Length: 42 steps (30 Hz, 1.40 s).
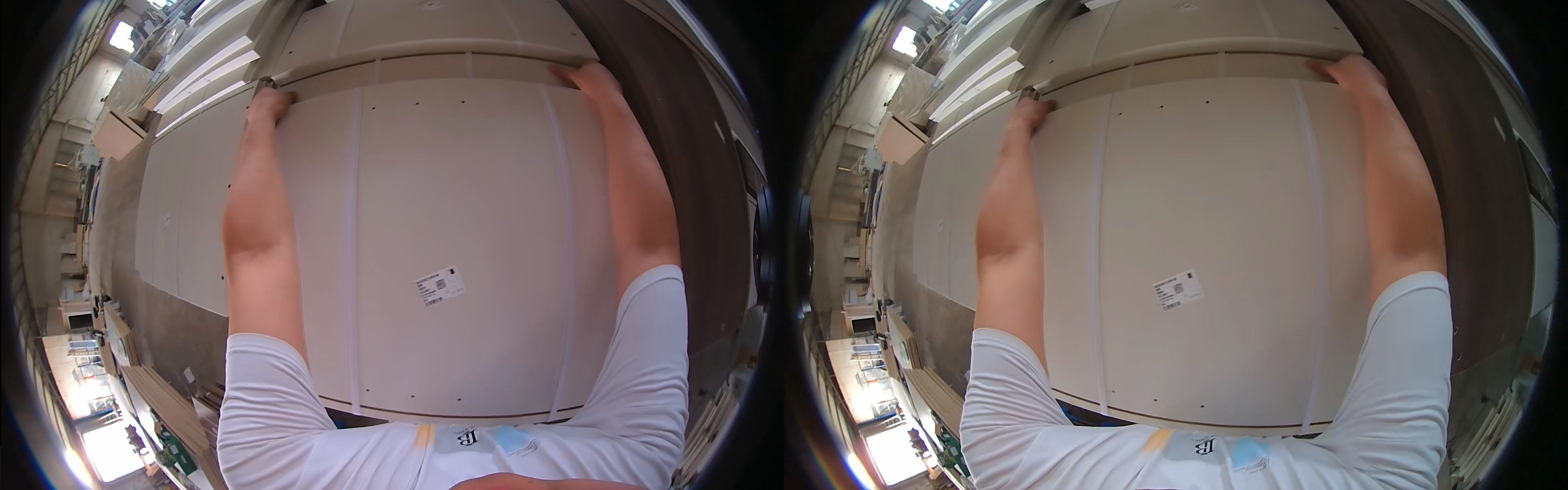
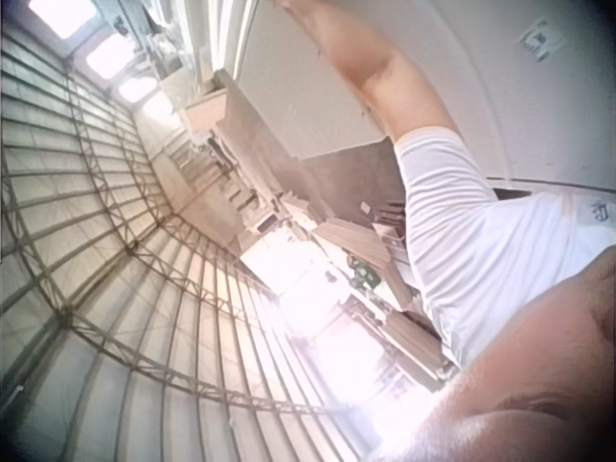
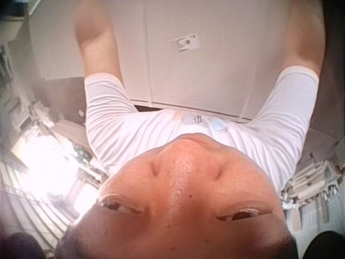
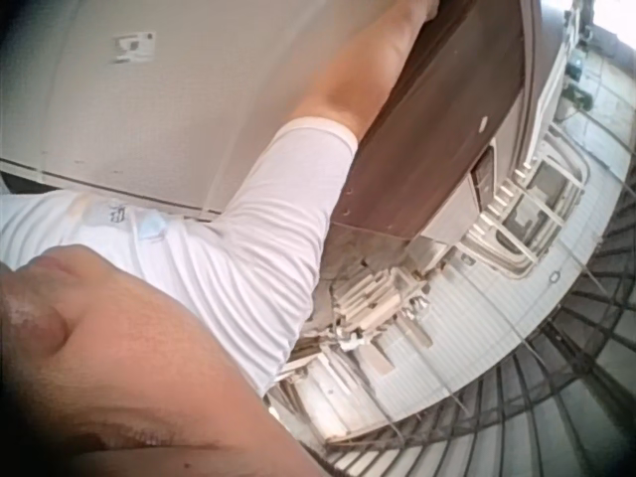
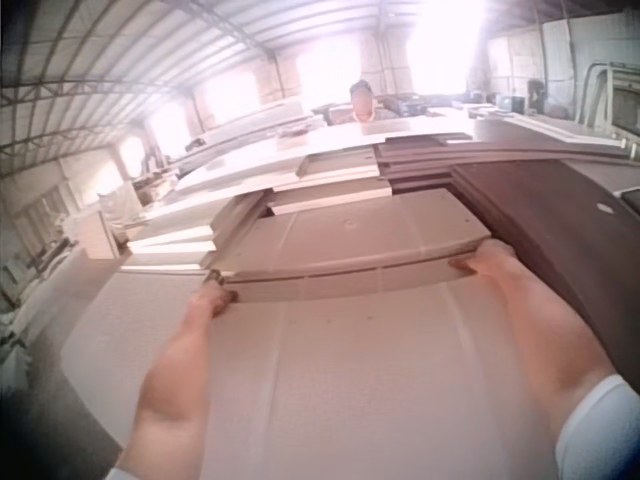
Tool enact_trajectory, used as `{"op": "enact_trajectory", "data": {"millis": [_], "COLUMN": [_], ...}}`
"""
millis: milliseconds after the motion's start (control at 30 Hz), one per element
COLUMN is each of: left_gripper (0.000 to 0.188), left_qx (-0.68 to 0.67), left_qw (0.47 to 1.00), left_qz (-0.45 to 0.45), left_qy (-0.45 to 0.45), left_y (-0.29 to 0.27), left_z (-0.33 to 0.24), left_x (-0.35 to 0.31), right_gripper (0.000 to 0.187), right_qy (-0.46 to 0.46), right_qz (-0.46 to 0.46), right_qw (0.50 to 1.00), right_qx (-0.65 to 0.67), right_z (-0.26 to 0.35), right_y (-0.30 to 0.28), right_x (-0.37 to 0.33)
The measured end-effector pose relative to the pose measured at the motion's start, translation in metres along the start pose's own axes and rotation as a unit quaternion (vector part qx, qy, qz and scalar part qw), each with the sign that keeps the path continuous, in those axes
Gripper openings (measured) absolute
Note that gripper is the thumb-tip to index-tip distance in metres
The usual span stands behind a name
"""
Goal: The person loads panels onto a truck bed by picking up wooden boards and bundled panels from stacks on the floor and arranging them on the truck.
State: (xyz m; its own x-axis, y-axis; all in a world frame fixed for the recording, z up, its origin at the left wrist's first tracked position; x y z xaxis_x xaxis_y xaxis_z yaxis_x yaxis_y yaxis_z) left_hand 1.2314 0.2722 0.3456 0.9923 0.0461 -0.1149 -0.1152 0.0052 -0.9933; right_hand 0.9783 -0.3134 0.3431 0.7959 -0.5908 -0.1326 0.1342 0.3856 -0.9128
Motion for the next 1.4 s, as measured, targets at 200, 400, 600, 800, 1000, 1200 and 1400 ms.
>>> {"op": "enact_trajectory", "data": {"millis": [200,400,600,800,1000,1200,1400], "left_gripper": [0.064,0.067,0.067,0.06,0.056,0.082,0.102], "left_qx": [-0.033,0.011,-0.046,-0.037,-0.047,0.07,0.026], "left_qw": [0.999,1.0,0.999,0.999,0.999,0.975,0.992], "left_qz": [0.015,-0.023,-0.01,0.01,0.009,-0.179,-0.074], "left_qy": [-0.017,-0.006,0.014,0.027,0.01,0.11,0.098], "left_y": [0.006,0.009,0.008,0.009,0.01,0.015,0.029], "left_z": [-0.023,-0.043,-0.024,-0.028,-0.032,-0.043,-0.059], "left_x": [-0.046,-0.044,-0.026,-0.035,-0.062,-0.043,0.017], "right_gripper": [0.088,0.083,0.079,0.086,0.086,0.089,0.096], "right_qy": [-0.021,0.001,0.047,0.005,0.01,0.034,0.007], "right_qz": [-0.02,-0.031,-0.001,-0.029,-0.017,-0.011,-0.006], "right_qw": [0.999,0.998,0.999,1.0,1.0,0.998,1.0], "right_qx": [0.04,0.054,0.017,-0.01,0.01,-0.042,-0.022], "right_z": [-0.021,-0.041,-0.028,-0.037,-0.036,-0.031,-0.027], "right_y": [-0.004,-0.012,-0.021,-0.025,-0.013,-0.008,-0.008], "right_x": [0.004,-0.01,-0.038,-0.024,-0.027,-0.02,-0.019]}}
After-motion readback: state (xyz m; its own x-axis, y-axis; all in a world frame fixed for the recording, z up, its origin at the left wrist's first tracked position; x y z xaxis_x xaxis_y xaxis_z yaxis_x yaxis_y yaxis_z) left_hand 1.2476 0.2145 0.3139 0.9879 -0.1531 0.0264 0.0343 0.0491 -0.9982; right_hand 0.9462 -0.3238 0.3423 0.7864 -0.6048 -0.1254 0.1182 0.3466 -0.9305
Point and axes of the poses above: each hand's wrist, its own x-axis towards the middle knuckle, its own y-axis out of the palm, z = x × y, the point moved 3 cm from there along x, towards the middle knuckle, and after that the axes turned 8 degrees about x, right-handed, at the moved point
